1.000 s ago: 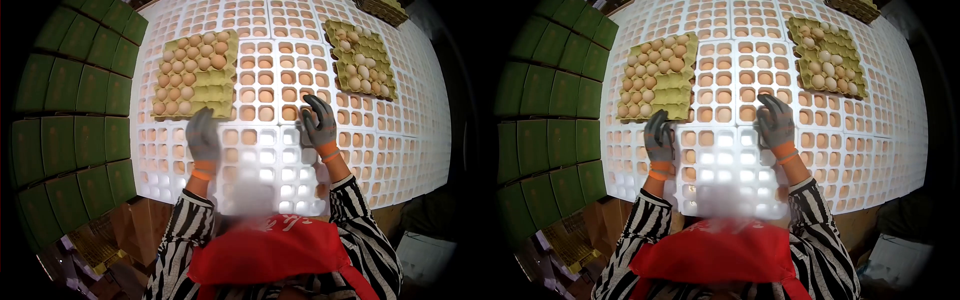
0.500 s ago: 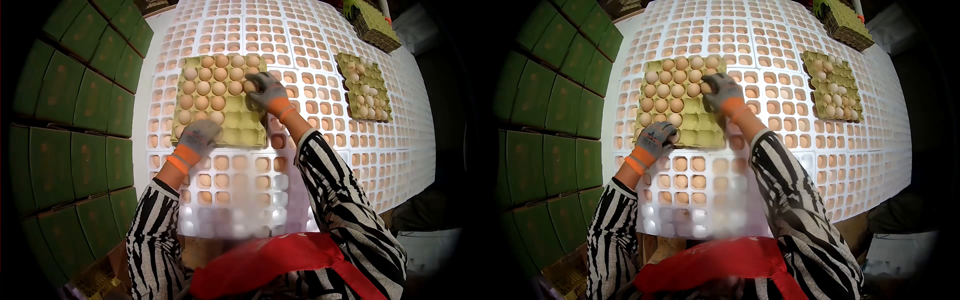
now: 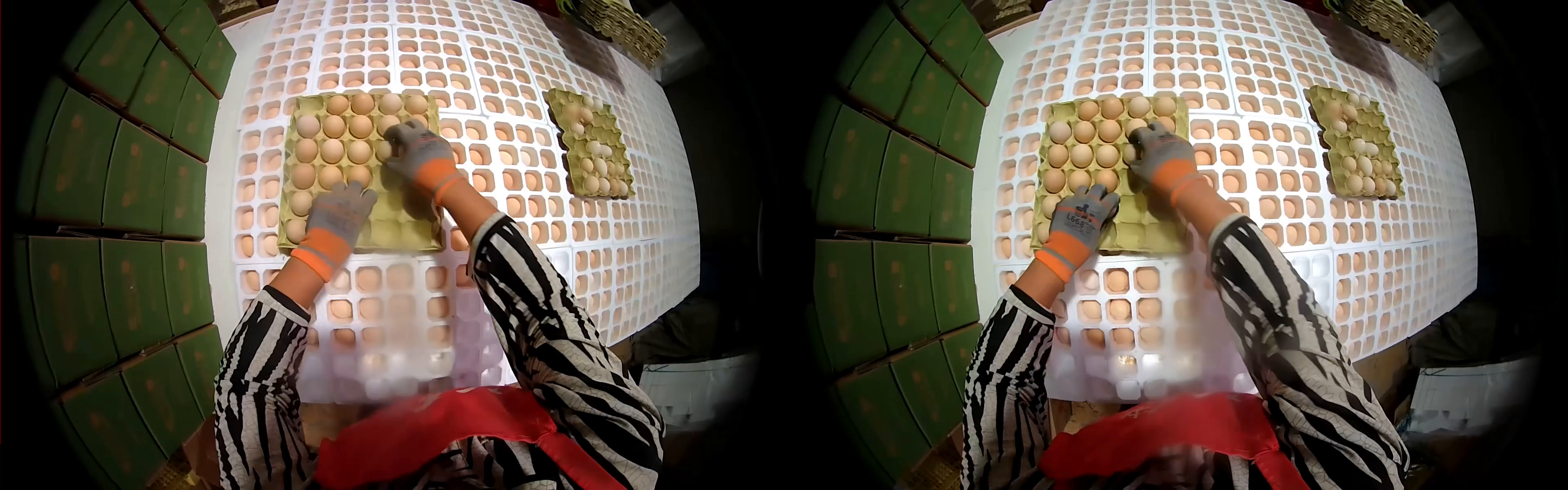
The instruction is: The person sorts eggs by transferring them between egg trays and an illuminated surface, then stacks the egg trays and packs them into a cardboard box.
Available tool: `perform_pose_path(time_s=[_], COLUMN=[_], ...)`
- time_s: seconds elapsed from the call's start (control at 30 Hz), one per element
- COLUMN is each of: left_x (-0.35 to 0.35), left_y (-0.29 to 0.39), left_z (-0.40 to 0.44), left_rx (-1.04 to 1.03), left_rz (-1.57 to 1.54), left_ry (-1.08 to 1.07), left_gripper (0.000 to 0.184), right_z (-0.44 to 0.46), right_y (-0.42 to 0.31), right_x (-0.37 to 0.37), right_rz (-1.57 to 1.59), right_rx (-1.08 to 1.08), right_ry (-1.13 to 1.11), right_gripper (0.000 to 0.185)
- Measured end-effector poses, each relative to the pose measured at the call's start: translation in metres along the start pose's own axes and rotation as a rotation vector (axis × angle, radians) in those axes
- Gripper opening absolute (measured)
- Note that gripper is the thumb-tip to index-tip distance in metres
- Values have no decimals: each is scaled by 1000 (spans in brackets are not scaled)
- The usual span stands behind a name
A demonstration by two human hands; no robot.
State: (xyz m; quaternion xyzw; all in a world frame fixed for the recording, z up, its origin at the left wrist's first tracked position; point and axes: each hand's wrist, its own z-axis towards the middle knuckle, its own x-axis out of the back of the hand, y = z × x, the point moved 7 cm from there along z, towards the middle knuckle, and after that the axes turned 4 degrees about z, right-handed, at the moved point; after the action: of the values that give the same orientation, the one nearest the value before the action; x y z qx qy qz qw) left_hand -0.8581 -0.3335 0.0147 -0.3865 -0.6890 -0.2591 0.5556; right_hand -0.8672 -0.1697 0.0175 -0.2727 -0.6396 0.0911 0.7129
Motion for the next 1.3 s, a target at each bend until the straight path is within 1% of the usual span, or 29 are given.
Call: perform_pose_path(time_s=[0.03, 0.07, 0.13, 0.2, 0.23, 0.27, 0.33, 0.37, 0.4, 0.43, 0.47, 0.53, 0.57, 0.6, 0.67, 0.77, 0.87, 0.9, 0.93, 0.97, 1.0, 1.03, 1.07, 1.1, 1.13, 1.2, 1.27, 1.3], left_x=[9, 5, -13, 0, 4, 4, 5, 25, 24, 26, 29, 30, 29, 29, 26, 14, 27, 29, 39, 41, 45, 41, 39, 34, 25, 12, 15, 12], left_y=[-7, -28, -63, -77, -80, -83, -83, -68, -57, -42, -31, -22, -18, -19, -22, -28, -26, -33, -35, -32, -28, -10, 17, 49, 84, 156, 208, 225], left_z=[-5, -8, -13, -15, -15, -9, 9, 9, 16, 20, 22, 28, 31, 33, 37, 42, 35, 27, 13, -1, -18, -34, -47, -56, -61, -61, -55, -47], left_rx=[-43, 53, 254, 166, 220, 204, 152, 194, 239, 235, 225, 251, 259, 231, 141, 159, 220, 273, 322, 307, 295, 269, 241, 206, 168, 80, 99, 151], left_rz=[-124, -565, -1444, -1958, -1977, -1864, -1221, -717, -545, -429, -314, -232, -192, -240, -170, -87, -103, -185, -269, -307, -347, -568, -788, -775, -756, -713, -692, -596], left_ry=[156, 157, 142, 261, 237, 254, 377, 485, 424, 313, 202, 118, 74, 100, 102, 178, 202, 285, 343, 436, 537, 527, 511, 483, 458, 411, 393, 309], left_gripper=[44, 44, 44, 49, 55, 47, 40, 36, 42, 45, 48, 52, 55, 58, 45, 40, 42, 44, 46, 47, 47, 49, 51, 51, 52, 53, 52, 49], right_z=[-3, -10, -21, -24, -19, -8, 7, 13, 19, 25, 32, 42, 41, 39, 65, 65, 61, 30, 15, -7, -35, -74, -120, -158, -196, -264, -293, -297], right_y=[14, 36, 70, 73, 70, 72, 43, 32, 22, 18, 19, 18, 8, 1, 20, 25, 23, 25, 44, 72, 100, 115, 139, 163, 189, 194, 163, 162], right_x=[5, 12, 30, 62, 69, 66, 75, 68, 62, 54, 45, 36, 40, 40, 8, 13, 46, 84, 98, 109, 115, 132, 144, 151, 141, 132, 137, 131], right_rz=[382, 762, 1568, 1432, 1275, 1096, 260, -4, -265, -440, -523, -664, -685, -705, -755, -607, -457, -168, 91, 382, 487, 576, 582, 492, 524, 427, 121, 40], right_rx=[-28, -55, -252, -233, -192, -186, 93, 91, 92, 51, 79, 57, 135, 213, 255, 217, 169, 124, 148, 184, 185, 49, -191, -195, -124, -244, -305, -321], right_ry=[14, 26, -21, 77, 28, -9, 129, 92, 50, -41, -10, -42, -62, -82, -202, -200, -195, -180, -110, -7, 11, -17, -50, -19, 94, 64, -42, -58], right_gripper=[48, 49, 53, 55, 54, 51, 47, 45, 44, 47, 45, 40, 42, 44, 52, 52, 52, 55, 57, 60, 64, 55, 55, 61, 64, 59, 51, 50])
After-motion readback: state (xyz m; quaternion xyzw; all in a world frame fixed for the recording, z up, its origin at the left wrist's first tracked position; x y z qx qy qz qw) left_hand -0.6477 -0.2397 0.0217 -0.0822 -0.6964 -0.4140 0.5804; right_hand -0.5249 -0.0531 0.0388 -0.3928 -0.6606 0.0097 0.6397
